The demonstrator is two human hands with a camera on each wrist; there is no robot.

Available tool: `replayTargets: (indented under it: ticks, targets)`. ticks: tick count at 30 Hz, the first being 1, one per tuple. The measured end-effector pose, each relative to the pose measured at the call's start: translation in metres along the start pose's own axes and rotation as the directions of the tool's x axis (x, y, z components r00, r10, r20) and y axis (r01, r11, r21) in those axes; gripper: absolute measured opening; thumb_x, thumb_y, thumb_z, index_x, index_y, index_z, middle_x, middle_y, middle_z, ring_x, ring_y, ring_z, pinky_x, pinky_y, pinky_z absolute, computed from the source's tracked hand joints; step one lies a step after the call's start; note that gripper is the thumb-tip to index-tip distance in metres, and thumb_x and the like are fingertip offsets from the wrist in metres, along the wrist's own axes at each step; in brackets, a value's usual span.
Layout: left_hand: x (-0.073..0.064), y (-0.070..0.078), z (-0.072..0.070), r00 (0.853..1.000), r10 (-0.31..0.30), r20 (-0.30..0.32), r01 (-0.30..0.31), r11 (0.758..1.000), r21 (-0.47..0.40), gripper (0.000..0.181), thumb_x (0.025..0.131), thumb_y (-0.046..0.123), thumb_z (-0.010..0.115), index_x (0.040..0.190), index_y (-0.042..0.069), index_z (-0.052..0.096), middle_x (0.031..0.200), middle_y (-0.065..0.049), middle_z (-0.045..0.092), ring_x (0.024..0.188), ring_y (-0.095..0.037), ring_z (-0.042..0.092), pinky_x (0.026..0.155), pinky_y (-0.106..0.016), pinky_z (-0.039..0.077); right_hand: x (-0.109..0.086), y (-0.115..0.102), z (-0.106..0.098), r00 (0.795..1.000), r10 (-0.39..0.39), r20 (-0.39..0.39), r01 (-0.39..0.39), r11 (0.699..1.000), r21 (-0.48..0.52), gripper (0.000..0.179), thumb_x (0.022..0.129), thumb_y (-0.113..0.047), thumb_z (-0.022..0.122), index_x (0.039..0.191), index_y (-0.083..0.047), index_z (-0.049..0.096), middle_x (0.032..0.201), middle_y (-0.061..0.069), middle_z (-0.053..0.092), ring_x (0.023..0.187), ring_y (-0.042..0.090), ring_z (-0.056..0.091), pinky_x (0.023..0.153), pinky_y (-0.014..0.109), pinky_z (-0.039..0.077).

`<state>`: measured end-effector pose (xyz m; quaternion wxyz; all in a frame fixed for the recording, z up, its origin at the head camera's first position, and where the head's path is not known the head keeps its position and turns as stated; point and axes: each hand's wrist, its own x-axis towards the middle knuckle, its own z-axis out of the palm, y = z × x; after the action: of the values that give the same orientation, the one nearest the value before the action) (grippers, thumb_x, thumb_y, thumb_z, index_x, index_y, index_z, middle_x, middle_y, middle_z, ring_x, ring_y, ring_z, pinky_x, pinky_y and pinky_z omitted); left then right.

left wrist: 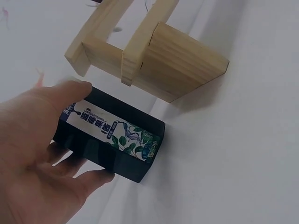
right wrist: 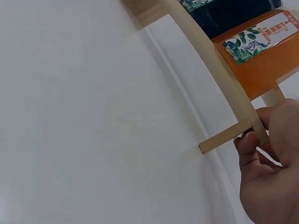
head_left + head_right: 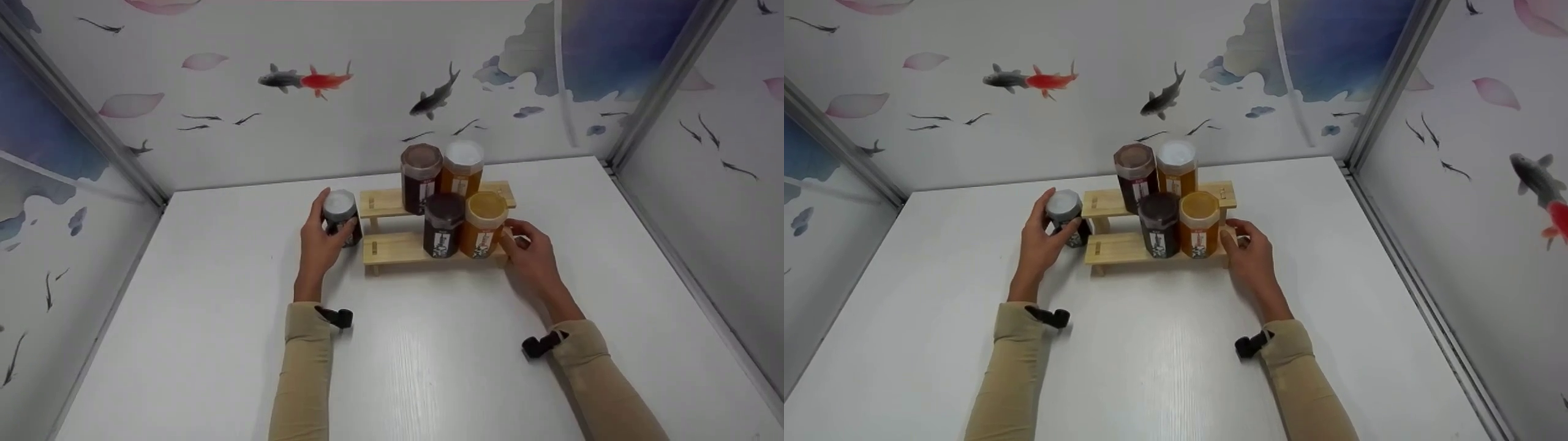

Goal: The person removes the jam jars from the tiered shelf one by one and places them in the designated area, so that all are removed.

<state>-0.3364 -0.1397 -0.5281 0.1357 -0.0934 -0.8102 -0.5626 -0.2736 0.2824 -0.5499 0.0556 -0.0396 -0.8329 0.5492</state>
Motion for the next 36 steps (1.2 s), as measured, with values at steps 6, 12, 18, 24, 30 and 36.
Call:
replayTargets:
  ticks: [6,12,18,24,30,36]
  targets:
    - [-0.001,0.0,0.005,1.0,-0.013,-0.004,0.013,1.0,0.014,0.087,0.101,0.02,0.079,0.172,0.021,0.03,0.17,-0.019,0.043,0.159,-0.037,0.041,0.118,-0.053,0.051,0.001,-0.003,-0.001,0.999,0.053,0.008,-0.053,0.999,0.014,0.049,0.111,-0.034,0.061,0.155,-0.014,0.056,0.139,0.012,0.057,0.1,0.02,0.055,0.069,0.017,0.051]
    - [0.002,0.017,0.013,0.996,0.058,-0.065,-0.049,0.991,0.122,0.089,0.101,0.019,0.077,0.173,0.01,0.024,0.169,-0.019,0.041,0.157,-0.034,0.04,0.128,-0.053,0.038,0.002,-0.003,-0.001,0.999,0.051,0.019,-0.051,0.998,0.039,0.05,0.111,-0.037,0.059,0.157,-0.017,0.054,0.141,0.01,0.056,0.098,0.018,0.056,0.069,0.019,0.052]
    - [-0.003,0.062,0.033,0.963,0.202,-0.178,-0.167,0.966,0.197,0.065,0.103,0.01,0.07,0.162,0.008,0.044,0.161,-0.013,0.05,0.152,-0.03,0.043,0.126,-0.048,0.041,0.003,0.0,-0.001,0.997,0.07,0.035,-0.071,0.996,0.056,0.051,0.112,-0.042,0.058,0.158,-0.021,0.052,0.146,0.008,0.053,0.102,0.022,0.058,0.074,0.021,0.054]
    - [-0.019,0.104,0.065,0.919,0.387,-0.072,-0.377,0.919,0.119,0.038,0.105,0.015,0.07,0.143,0.012,0.065,0.142,-0.004,0.067,0.135,-0.021,0.061,0.118,-0.039,0.05,0.002,0.0,0.0,0.997,0.072,0.042,-0.076,0.994,0.08,0.052,0.111,-0.044,0.059,0.158,-0.022,0.052,0.145,0.008,0.052,0.103,0.024,0.059,0.075,0.021,0.054]
    - [-0.038,0.113,0.098,0.895,0.416,0.161,-0.436,0.892,0.119,0.032,0.105,0.026,0.072,0.137,0.023,0.071,0.146,0.001,0.063,0.137,-0.016,0.059,0.115,-0.039,0.054,0.002,0.001,0.002,0.998,0.055,0.031,-0.057,0.995,0.077,0.051,0.111,-0.042,0.06,0.157,-0.02,0.053,0.142,0.009,0.05,0.099,0.021,0.058,0.074,0.02,0.054]
    - [-0.046,0.107,0.114,0.908,0.387,0.16,-0.414,0.888,0.201,0.043,0.1,0.027,0.08,0.141,0.027,0.07,0.16,0.0,0.05,0.152,-0.019,0.048,0.123,-0.036,0.047,0.002,0.002,0.003,0.995,0.094,0.039,-0.097,0.993,0.071,0.051,0.112,-0.044,0.059,0.158,-0.023,0.052,0.144,0.007,0.049,0.106,0.023,0.058,0.077,0.019,0.054]
